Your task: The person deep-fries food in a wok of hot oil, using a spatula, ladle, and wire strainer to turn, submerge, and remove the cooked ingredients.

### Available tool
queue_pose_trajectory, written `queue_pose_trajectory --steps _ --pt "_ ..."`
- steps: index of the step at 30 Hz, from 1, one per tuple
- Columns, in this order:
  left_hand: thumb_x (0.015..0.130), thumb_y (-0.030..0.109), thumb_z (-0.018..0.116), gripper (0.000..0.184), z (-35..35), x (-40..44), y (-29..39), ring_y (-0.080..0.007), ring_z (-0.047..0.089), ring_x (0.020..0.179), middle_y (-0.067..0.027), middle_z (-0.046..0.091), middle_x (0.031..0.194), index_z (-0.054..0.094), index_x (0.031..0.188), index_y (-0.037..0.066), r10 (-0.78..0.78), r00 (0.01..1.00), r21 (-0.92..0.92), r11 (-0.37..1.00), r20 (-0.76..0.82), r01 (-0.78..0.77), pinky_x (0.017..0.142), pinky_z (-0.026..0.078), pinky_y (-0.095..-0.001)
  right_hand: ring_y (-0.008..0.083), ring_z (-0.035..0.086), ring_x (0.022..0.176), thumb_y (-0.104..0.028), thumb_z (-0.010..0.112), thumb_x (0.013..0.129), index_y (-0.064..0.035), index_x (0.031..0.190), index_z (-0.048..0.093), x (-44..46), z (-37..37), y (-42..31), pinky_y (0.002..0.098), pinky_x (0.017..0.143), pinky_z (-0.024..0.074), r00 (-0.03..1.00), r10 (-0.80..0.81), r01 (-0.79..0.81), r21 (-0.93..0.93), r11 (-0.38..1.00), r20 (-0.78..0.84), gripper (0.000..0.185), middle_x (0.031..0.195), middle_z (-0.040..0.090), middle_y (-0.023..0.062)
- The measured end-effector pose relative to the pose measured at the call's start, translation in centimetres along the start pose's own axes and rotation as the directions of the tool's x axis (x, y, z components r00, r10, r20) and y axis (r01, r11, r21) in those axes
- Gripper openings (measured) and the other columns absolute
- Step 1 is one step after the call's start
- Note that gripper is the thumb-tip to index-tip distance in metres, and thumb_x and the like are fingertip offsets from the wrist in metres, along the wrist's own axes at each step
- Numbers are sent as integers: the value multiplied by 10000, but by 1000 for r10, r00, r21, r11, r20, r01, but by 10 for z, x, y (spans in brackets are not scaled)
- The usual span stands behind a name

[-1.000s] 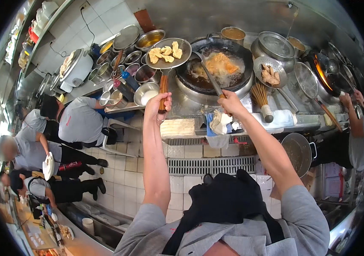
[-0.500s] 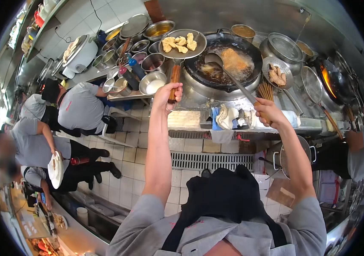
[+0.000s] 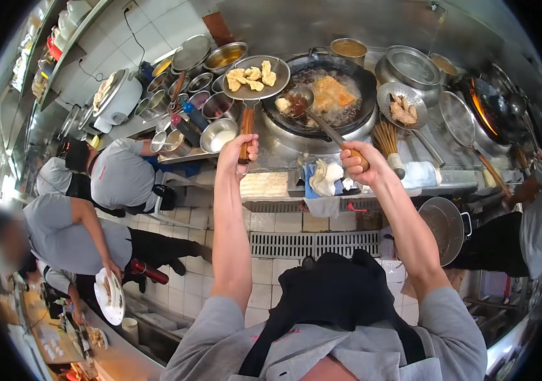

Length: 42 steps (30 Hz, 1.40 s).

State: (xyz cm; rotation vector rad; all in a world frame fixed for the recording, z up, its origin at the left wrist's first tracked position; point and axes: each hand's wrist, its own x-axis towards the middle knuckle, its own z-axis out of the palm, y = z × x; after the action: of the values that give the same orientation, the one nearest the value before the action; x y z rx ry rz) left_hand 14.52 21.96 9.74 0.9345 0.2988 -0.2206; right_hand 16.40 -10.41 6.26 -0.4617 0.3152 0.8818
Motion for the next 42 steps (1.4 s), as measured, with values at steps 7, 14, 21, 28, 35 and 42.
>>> queue_pose_trajectory --steps 7,14,21,28,35,42 --pt "853 79 488 180 -8 9 0 -80 434 508 -57 488 697 478 973 -54 -17 1000 -19 1000 -11 17 411 355 -201 53 359 386 -135 496 856 -76 768 376 12 -4 -12 189 282 239 995 26 -35 102 994 93 160 627 454 22" --pt "814 59 536 129 -26 25 0 -121 478 520 -84 507 690 504 872 -52 34 999 55 998 -38 -31 413 399 -238 38 317 343 -143 489 868 -68 755 400 -20 18 -8 181 261 229 997 -77 77 40 996 -16 162 559 405 -12" --pt "785 38 567 90 -20 35 -10 -133 485 478 -85 523 621 517 770 -35 58 996 178 983 -66 -46 401 409 -254 52 341 349 -155 489 865 -72 732 403 -52 42 -14 190 259 246 978 -192 192 -1 981 -77 178 555 420 -1" --pt "779 37 572 95 10 40 -33 -122 481 502 -77 513 637 503 760 -25 -56 998 126 991 17 54 402 394 -247 42 369 375 -102 495 847 -75 792 377 -59 52 -32 182 256 255 972 -236 234 -89 968 -12 133 621 463 26" --pt "847 72 491 192 29 41 -45 -68 422 493 -55 479 707 477 965 -78 -192 978 73 980 87 185 385 340 -188 74 396 382 -43 516 805 51 1265 331 -49 78 -31 223 296 266 844 -515 337 -601 725 -148 504 606 476 41" --pt "856 66 470 219 19 45 -48 -64 416 500 -56 466 720 451 1012 -86 -248 947 -110 955 203 274 384 342 -183 70 390 359 -69 536 780 51 1326 298 -40 34 -30 242 301 276 710 -698 299 -939 170 99 607 577 450 4"
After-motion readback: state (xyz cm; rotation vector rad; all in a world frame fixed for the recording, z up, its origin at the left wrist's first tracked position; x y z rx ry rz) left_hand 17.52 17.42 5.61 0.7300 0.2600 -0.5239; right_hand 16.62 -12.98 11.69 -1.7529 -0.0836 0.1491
